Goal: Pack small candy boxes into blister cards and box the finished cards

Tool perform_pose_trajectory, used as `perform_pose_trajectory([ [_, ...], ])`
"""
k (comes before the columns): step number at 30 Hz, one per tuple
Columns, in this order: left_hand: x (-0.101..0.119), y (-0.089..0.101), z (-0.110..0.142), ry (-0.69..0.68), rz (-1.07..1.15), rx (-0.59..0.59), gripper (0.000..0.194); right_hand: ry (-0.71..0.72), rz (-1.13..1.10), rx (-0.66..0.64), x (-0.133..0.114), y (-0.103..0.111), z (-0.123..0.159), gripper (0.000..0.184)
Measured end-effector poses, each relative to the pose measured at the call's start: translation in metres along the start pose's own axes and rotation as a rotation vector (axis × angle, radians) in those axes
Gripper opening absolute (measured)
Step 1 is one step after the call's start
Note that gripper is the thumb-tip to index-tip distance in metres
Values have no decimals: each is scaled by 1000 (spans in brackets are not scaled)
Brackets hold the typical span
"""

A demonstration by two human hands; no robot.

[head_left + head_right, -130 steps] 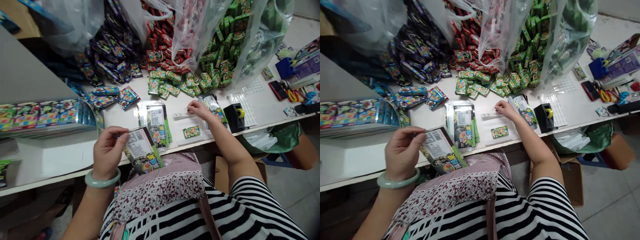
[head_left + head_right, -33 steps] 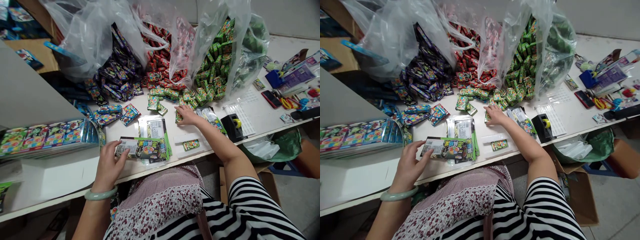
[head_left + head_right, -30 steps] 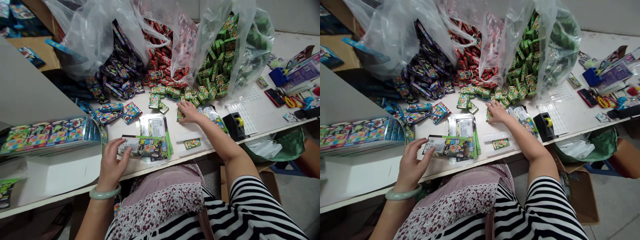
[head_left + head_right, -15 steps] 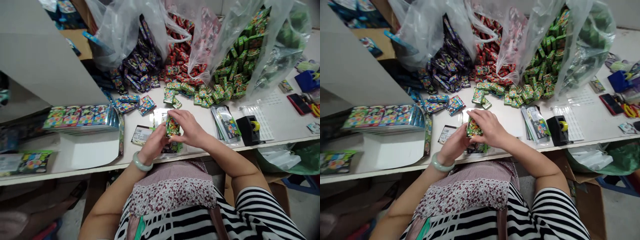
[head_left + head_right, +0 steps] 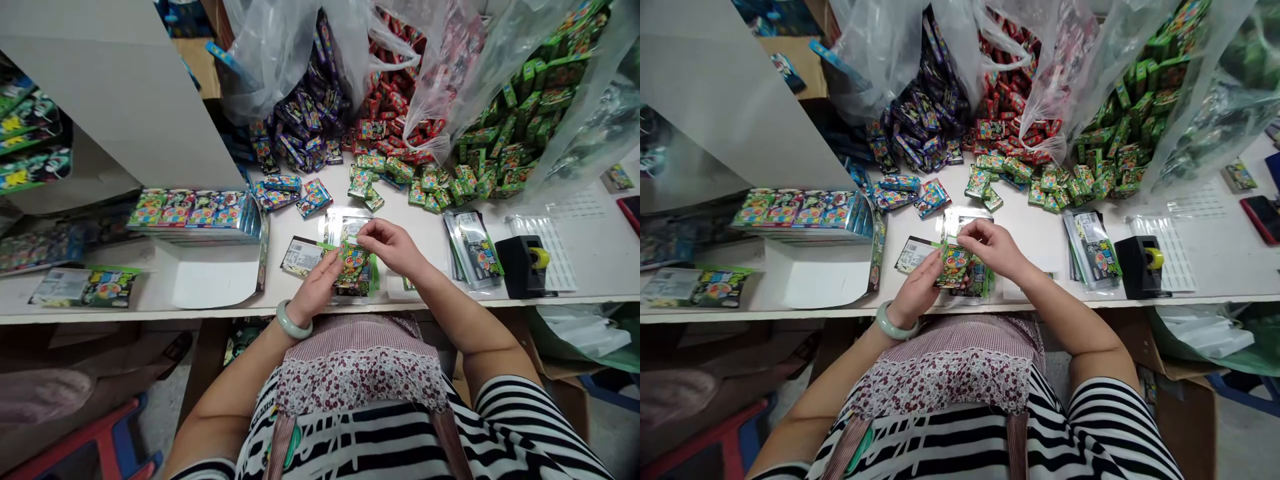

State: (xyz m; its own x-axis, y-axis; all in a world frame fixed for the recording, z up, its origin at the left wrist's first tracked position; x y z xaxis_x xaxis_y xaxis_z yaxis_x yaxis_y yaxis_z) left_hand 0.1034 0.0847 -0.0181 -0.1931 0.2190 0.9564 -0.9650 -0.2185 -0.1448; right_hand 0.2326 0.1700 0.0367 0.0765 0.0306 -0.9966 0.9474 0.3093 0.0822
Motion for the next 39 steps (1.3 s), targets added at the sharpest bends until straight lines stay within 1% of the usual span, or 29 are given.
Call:
perform_pose_trajectory([
  [4,-1,-1,0,25,34,-21,60,-2,13,44,0,-1,0,24],
  [7,-1,-1,1,39,33,-18,60,30,36,50,-4,-1,-1,21],
  [10,-1,-3,1,61,80,-12,60,104,145,67,-10,-1,0,13],
  [13,-3,-6,2,149,192,5,59,205,264,82,-17,0,3,9],
  [16,-4,-9,4,221,279,34,54,251,288,61,-21,0,7,8],
  [20,-2,-9,8,234,304,78,48,252,270,39,-20,0,11,9],
  [24,0,-8,12,248,288,63,52,256,247,27,-20,2,12,8],
  [27,3,-6,13,253,290,82,51,328,230,-33,-25,1,14,9],
  [30,5,-5,13,246,316,120,47,422,234,-123,-27,-3,19,14],
  [34,5,-5,12,226,326,173,40,440,353,-156,-22,-6,27,29],
  [36,5,-6,10,209,324,179,38,441,458,-152,-19,-8,32,42],
  [39,6,-10,7,195,343,185,36,467,608,-148,-18,-17,40,72],
])
Point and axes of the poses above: each hand's wrist, its own z-axis away from the middle knuckle, its own y-axis out of the back of the hand, x = y × z, the point moved 7 cm from there along -z, towards the middle knuckle, and after that the axes turned 13 degrees about x, right-handed, at the moved point
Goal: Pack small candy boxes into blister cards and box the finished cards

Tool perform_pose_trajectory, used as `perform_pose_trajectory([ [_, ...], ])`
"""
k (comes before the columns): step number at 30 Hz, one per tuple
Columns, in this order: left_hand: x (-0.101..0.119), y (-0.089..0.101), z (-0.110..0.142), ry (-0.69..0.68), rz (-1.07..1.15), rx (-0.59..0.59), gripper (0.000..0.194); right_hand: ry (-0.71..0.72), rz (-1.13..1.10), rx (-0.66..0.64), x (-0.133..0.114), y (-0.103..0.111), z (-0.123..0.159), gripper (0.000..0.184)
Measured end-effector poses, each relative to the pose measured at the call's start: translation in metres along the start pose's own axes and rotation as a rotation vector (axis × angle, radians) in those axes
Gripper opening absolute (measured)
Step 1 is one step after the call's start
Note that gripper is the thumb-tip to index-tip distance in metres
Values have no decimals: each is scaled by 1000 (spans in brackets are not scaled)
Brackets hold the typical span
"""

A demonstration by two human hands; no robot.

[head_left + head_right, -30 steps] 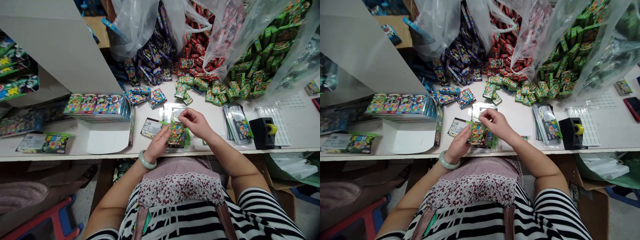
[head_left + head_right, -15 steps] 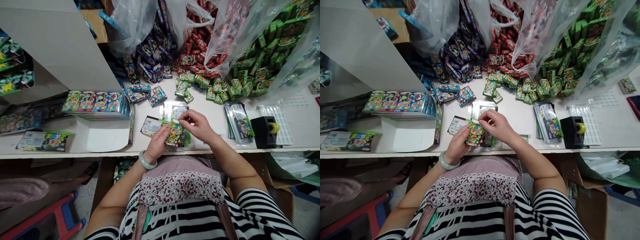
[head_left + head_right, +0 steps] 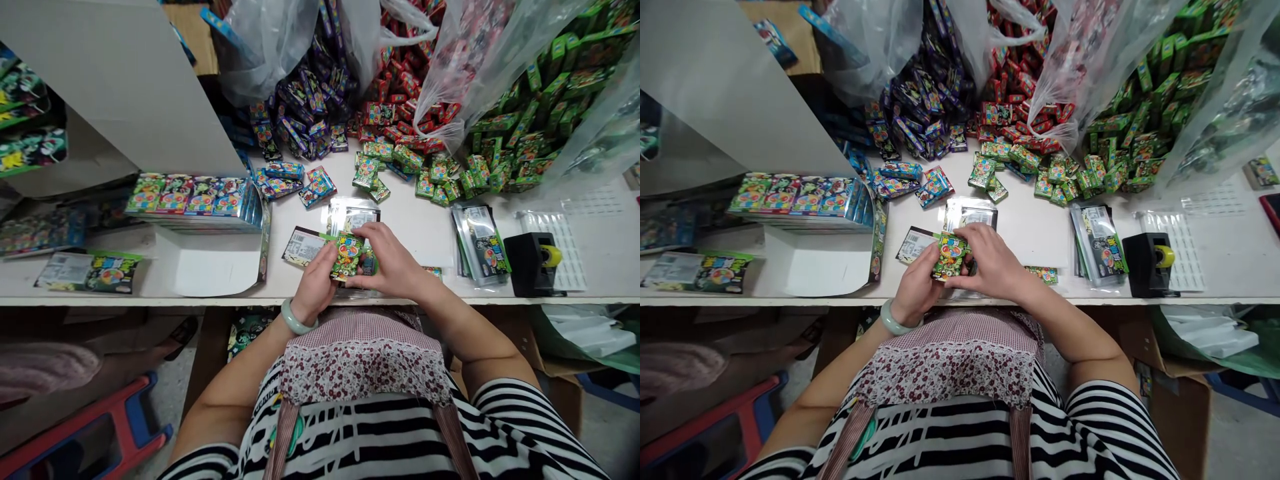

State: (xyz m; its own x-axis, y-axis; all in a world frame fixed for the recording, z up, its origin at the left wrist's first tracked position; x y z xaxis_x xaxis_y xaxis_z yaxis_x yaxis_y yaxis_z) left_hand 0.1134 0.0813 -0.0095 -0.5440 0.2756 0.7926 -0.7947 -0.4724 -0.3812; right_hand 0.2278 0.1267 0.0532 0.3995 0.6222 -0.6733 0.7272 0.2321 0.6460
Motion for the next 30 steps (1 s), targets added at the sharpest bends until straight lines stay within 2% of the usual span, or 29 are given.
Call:
perform_pose_trajectory([
  [3,-1,-2,-2,-7,27,11,36,30,86,-18,-7,-10,1,86],
  [5,3,1,-4,-33,0,-5,40,47,83,-12,-7,-12,0,83],
  [7,12,10,-9,-80,-112,-59,48,57,66,9,-1,-6,-1,80],
  [9,31,25,-16,-229,-336,-116,59,38,83,69,14,12,-2,78],
  [11,57,39,-23,-523,-663,-137,83,-6,123,148,33,37,-1,77],
  [12,62,42,-27,-623,-841,-184,92,-24,136,170,42,47,0,76],
  [14,58,40,-33,-722,-1123,-356,103,-32,122,151,51,57,4,75],
  [16,41,33,-38,-727,-1300,-535,107,-8,36,52,50,50,9,75],
  [18,27,26,-42,-721,-1390,-623,107,28,-95,-74,40,33,15,76],
  [21,24,20,-44,-777,-1423,-614,96,74,-235,-211,26,12,24,76],
  [23,35,20,-41,-858,-1402,-552,92,60,-227,-218,26,10,25,75],
  [27,60,27,-32,-918,-1340,-424,95,-14,-65,-156,43,26,22,74],
  [30,66,28,-27,-916,-1344,-387,94,11,2,-100,42,44,15,71],
])
Point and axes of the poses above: each hand's wrist, its own z-axis away from the middle knuckle, its own y-axis out of the back of the hand, x = y × z, the point moved 7 cm from there along -z, towards the middle knuckle, and after that the axes turned 13 degrees about x, right-handed, at the moved point
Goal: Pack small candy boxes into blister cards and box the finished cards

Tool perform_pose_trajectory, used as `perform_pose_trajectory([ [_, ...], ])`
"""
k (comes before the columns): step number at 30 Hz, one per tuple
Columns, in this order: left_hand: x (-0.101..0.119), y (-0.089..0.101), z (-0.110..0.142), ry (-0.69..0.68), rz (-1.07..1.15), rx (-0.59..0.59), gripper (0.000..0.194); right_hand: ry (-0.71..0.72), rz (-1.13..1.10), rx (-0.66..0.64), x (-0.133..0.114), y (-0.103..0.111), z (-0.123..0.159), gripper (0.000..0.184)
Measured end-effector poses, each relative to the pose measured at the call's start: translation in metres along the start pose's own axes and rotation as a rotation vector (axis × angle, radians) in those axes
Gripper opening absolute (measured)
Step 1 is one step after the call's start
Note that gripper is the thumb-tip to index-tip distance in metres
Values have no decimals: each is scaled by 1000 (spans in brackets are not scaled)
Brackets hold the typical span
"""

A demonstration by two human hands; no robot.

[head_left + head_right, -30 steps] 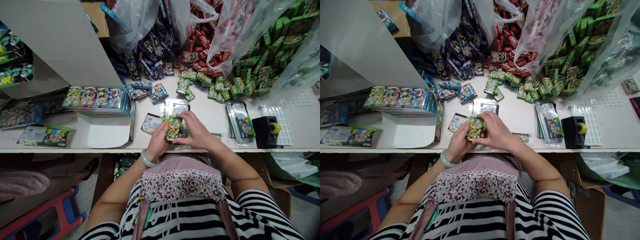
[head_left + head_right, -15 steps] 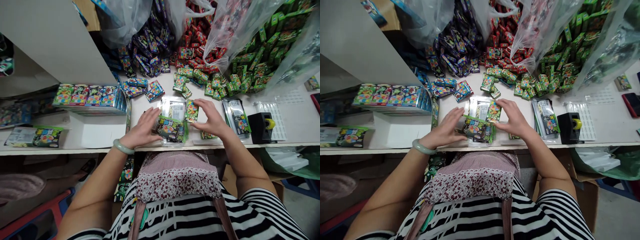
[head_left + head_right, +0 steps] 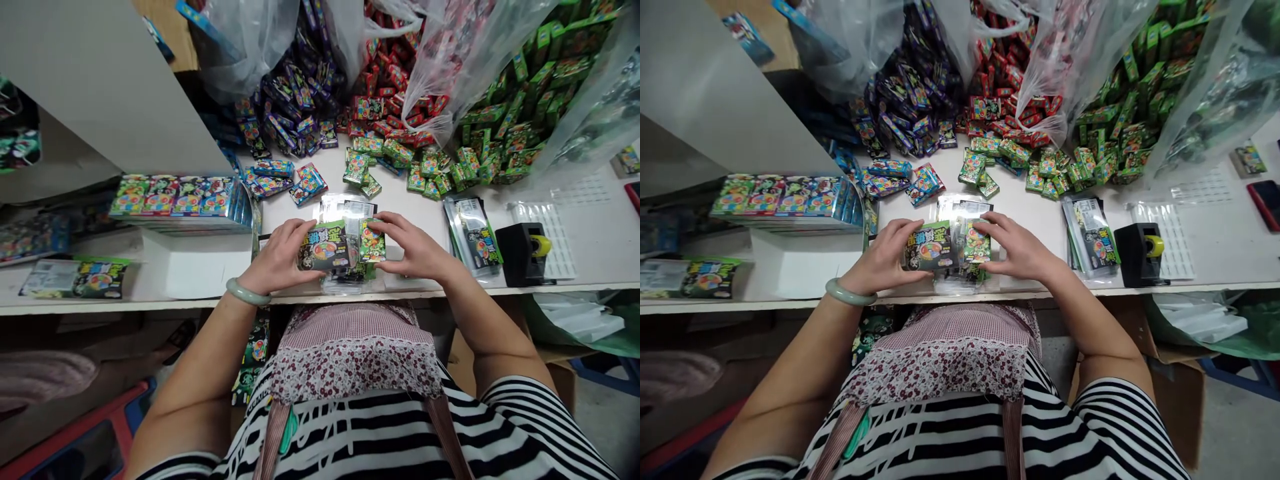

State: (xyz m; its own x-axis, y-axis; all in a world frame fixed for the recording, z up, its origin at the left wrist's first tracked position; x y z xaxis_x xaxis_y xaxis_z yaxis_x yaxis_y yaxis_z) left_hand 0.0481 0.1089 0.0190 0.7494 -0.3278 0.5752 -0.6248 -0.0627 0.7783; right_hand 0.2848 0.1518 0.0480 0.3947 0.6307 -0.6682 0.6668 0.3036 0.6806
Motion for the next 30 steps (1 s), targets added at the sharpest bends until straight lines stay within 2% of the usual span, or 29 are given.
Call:
perform_pose_trajectory([
  [3,4,-2,-1,-19,-35,9,94,68,-109,16,-18,9,-5,71],
  [7,7,-4,-2,-34,-45,28,94,151,-184,-129,-38,-7,-6,72],
  [9,6,0,-1,-21,-21,54,94,140,-146,-168,-34,-14,-6,73],
  [12,3,8,3,-11,34,86,95,85,-106,-157,-20,-14,-5,74],
  [17,4,11,8,-70,70,97,95,44,-23,-65,-5,6,-7,71],
  [21,8,9,7,-115,20,120,96,84,-93,27,-13,20,-11,75],
  [24,12,7,6,-133,0,132,96,131,-93,-3,-19,16,-13,74],
  [30,15,3,6,-164,-86,119,95,241,154,-94,-21,-1,-12,68],
])
Point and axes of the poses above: each hand's wrist, its own z-axis away from the middle knuckle, its own y-axis out of the back of the hand, x = y × z, the point moved 7 cm from there along -z, towards the middle knuckle, and after that the axes turned 13 degrees about x, right-handed, at the moved point
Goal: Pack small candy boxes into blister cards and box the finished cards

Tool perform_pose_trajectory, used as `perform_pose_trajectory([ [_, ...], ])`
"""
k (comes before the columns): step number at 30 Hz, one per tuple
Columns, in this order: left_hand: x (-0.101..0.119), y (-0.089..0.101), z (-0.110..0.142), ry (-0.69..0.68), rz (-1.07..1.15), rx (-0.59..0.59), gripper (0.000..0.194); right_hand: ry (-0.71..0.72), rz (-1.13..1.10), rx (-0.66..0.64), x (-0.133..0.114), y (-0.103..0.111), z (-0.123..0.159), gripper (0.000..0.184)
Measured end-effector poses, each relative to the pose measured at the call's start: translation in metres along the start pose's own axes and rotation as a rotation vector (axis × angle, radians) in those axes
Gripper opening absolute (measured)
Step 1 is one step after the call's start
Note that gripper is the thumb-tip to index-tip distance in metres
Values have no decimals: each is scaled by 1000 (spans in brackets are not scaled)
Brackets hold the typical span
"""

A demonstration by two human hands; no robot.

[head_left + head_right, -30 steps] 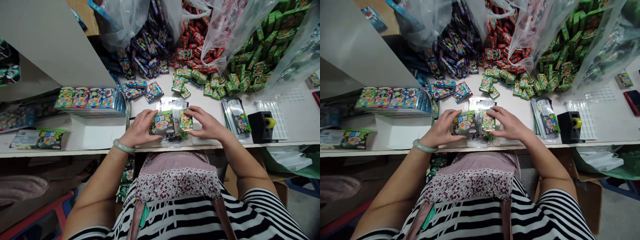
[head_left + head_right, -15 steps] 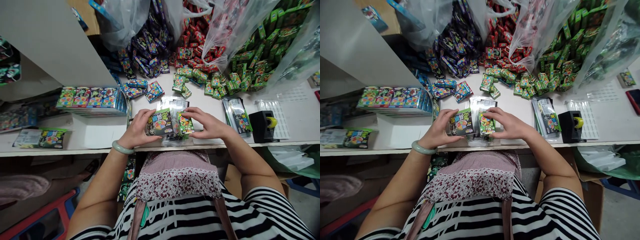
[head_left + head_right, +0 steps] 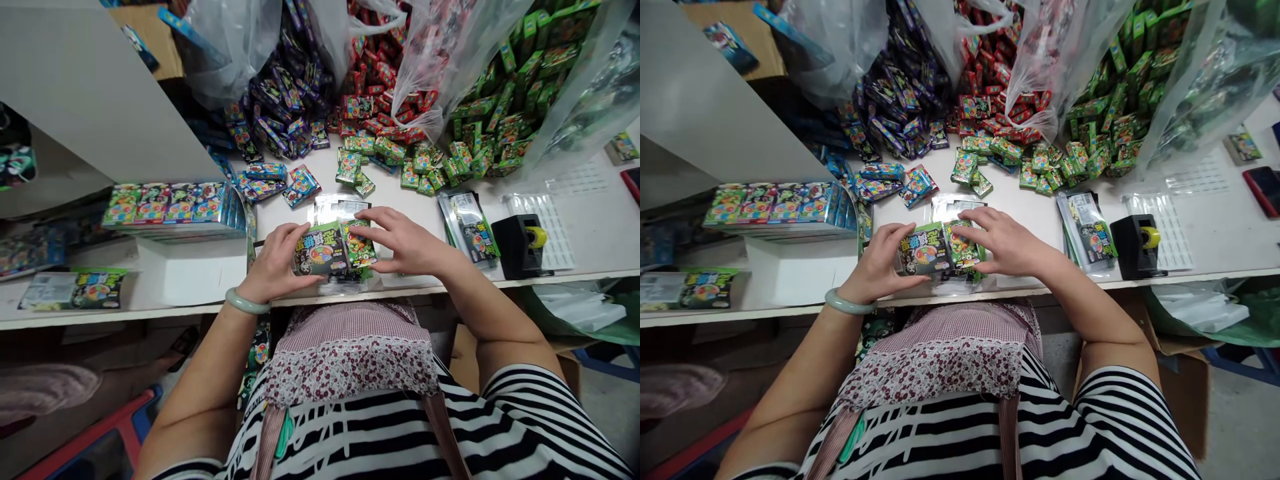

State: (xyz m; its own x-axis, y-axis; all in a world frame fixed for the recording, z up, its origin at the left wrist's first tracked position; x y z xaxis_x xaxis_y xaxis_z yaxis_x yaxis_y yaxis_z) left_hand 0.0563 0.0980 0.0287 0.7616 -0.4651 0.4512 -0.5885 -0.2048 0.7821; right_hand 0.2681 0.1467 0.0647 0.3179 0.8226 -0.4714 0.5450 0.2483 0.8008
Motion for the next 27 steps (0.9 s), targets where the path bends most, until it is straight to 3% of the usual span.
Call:
perform_pose_trajectory([
  [7,1,-10,4,24,19,-77,96,6,-35,-93,-5,-9,6,74],
  [11,2,-10,5,1,13,-98,93,-56,-134,-53,0,-13,4,82],
  [19,-1,-17,4,11,56,-112,96,-79,-181,-60,10,-26,-6,82],
  [23,-2,-18,3,74,44,-44,96,-126,-246,66,18,-27,-7,91],
  [27,-6,-17,3,112,-13,36,93,-228,-219,164,10,-34,1,65],
])
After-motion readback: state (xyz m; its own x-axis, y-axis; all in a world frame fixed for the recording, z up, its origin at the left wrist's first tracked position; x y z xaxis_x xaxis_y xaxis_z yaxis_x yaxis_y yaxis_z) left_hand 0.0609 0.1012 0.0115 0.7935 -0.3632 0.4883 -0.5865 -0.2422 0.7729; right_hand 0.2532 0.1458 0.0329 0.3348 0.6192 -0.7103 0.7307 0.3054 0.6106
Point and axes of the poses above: each hand's wrist, its own z-axis away from the middle knuckle, its own y-axis out of the back of the hand, x = y × z, the point moved 7 cm from there along -z, towards the middle knuckle, and after that the axes turned 13 degrees about x, right-handed, at the moved point
